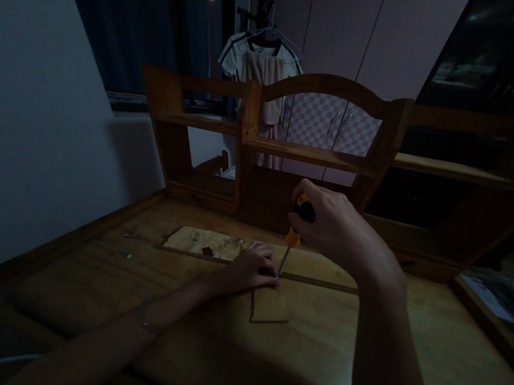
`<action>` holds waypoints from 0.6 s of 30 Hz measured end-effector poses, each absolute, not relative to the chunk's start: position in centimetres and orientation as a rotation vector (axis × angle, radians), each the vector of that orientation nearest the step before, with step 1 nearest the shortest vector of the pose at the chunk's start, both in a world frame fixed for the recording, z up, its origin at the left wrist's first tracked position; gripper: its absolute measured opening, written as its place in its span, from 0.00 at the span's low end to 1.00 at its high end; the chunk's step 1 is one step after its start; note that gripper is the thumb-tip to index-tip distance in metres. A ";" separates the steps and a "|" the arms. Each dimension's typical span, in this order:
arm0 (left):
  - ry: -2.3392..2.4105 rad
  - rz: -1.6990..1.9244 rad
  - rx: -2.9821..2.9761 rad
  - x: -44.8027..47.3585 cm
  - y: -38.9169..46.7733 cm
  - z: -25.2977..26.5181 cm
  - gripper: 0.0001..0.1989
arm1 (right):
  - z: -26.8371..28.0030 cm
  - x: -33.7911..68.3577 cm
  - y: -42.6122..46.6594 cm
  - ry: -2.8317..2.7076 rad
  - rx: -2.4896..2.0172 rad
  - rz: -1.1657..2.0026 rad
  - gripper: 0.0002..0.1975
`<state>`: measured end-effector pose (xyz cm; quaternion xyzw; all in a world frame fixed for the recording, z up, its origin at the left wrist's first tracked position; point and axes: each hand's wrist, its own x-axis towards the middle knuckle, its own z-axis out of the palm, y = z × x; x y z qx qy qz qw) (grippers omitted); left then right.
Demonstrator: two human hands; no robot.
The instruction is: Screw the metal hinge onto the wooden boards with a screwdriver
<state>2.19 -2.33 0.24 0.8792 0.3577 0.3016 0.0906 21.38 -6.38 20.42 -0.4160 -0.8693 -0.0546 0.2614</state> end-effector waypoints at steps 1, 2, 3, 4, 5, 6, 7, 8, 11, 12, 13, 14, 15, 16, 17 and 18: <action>1.064 0.902 2.613 2.2 -2.3 0.2 0.15 | 20.4 21.3 -6.4 -2.354 -1.127 -0.146 0.10; 1.066 0.905 2.613 2.2 -2.2 0.1 0.14 | 20.4 21.3 -6.4 -2.356 -1.130 -0.148 0.10; 1.065 0.905 2.616 2.2 -2.2 0.0 0.14 | 20.4 21.2 -6.4 -2.358 -1.133 -0.151 0.10; 1.063 0.904 2.620 2.3 -2.1 -0.1 0.14 | 20.4 21.2 -6.4 -2.360 -1.135 -0.155 0.10; 1.062 0.902 2.624 2.3 -2.1 -0.1 0.15 | 20.4 21.1 -6.4 -2.363 -1.135 -0.159 0.10; 1.060 0.899 2.626 2.3 -2.1 -0.2 0.15 | 20.4 21.1 -6.4 -2.367 -1.132 -0.162 0.10; 1.060 0.898 2.627 2.3 -2.0 -0.2 0.15 | 20.3 21.1 -6.4 -2.370 -1.129 -0.163 0.10; 1.060 0.897 2.627 2.3 -2.0 -0.2 0.15 | 20.3 21.0 -6.4 -2.372 -1.126 -0.162 0.11; 1.061 0.900 2.616 2.3 -2.1 -0.2 0.15 | 20.2 20.9 -6.5 -2.376 -1.122 -0.153 0.11; 1.058 0.902 2.611 2.3 -2.2 -0.1 0.15 | 20.1 20.9 -6.6 -2.380 -1.123 -0.148 0.10; 1.054 0.902 2.608 2.3 -2.2 -0.1 0.15 | 20.1 20.9 -6.6 -2.383 -1.124 -0.147 0.10; 1.051 0.903 2.608 2.3 -2.2 0.0 0.15 | 20.1 20.9 -6.7 -2.384 -1.126 -0.152 0.10; 1.048 0.904 2.610 2.3 -2.3 0.0 0.14 | 20.1 20.9 -6.7 -2.384 -1.129 -0.162 0.10; 1.047 0.905 2.614 2.3 -2.3 0.0 0.14 | 20.1 20.8 -6.8 -2.383 -1.131 -0.174 0.10; 1.048 0.905 2.618 2.4 -2.3 0.0 0.14 | 20.0 20.8 -6.8 -2.382 -1.132 -0.188 0.10; 1.050 0.908 2.619 2.4 -2.3 0.0 0.14 | 20.0 20.8 -6.8 -2.380 -1.135 -0.203 0.10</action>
